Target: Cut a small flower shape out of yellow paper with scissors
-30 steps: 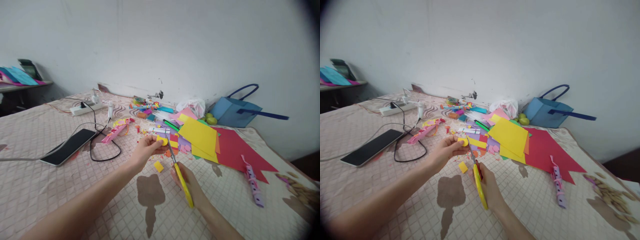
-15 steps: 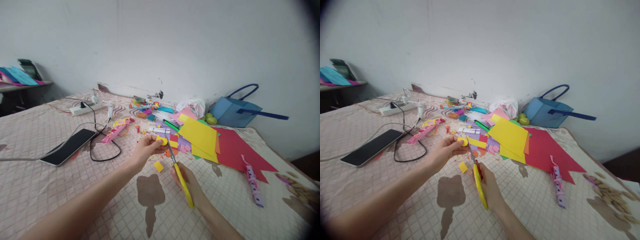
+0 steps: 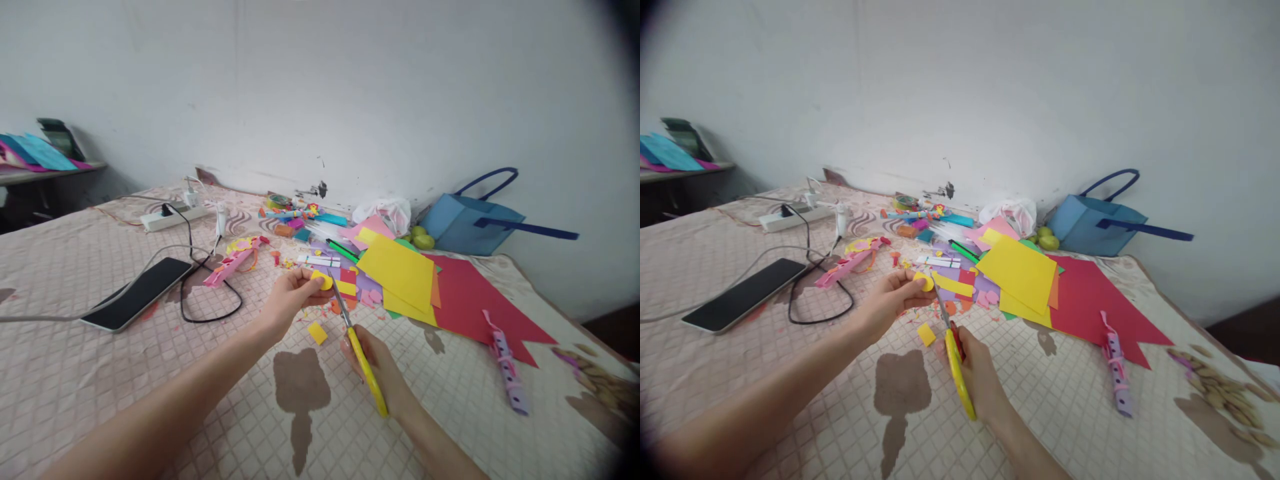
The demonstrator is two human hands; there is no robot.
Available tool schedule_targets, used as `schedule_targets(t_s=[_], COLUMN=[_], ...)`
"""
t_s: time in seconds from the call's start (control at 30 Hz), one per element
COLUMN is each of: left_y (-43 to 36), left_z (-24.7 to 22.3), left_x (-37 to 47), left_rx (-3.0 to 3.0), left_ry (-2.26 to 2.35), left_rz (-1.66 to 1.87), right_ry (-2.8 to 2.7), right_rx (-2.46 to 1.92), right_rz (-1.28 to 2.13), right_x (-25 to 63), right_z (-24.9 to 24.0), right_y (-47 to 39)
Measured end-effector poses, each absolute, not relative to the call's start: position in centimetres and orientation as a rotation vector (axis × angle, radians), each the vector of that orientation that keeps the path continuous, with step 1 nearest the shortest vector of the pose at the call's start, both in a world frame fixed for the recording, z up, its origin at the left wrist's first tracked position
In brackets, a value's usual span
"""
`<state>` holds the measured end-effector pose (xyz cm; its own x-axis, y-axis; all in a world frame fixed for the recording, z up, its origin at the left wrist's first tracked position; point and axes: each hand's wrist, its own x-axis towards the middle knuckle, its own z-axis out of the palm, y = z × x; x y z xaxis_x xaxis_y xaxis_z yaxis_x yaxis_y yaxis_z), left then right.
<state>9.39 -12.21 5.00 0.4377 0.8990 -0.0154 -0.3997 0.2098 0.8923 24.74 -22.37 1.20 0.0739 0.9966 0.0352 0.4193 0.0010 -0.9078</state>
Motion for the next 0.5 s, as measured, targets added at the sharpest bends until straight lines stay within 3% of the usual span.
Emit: schedule_targets(t_s=[0.5], left_y=[-11.94], left_z=[5.11], left_x=[9.25], left_rx=[0.975], left_ry=[0.627], left_rz=[1.025], right_ry=[-1.493], right_rx=[-1.586], right_rz=[0.848], right_x=[24.9], right_z=[1.08], right_y=[-22.31])
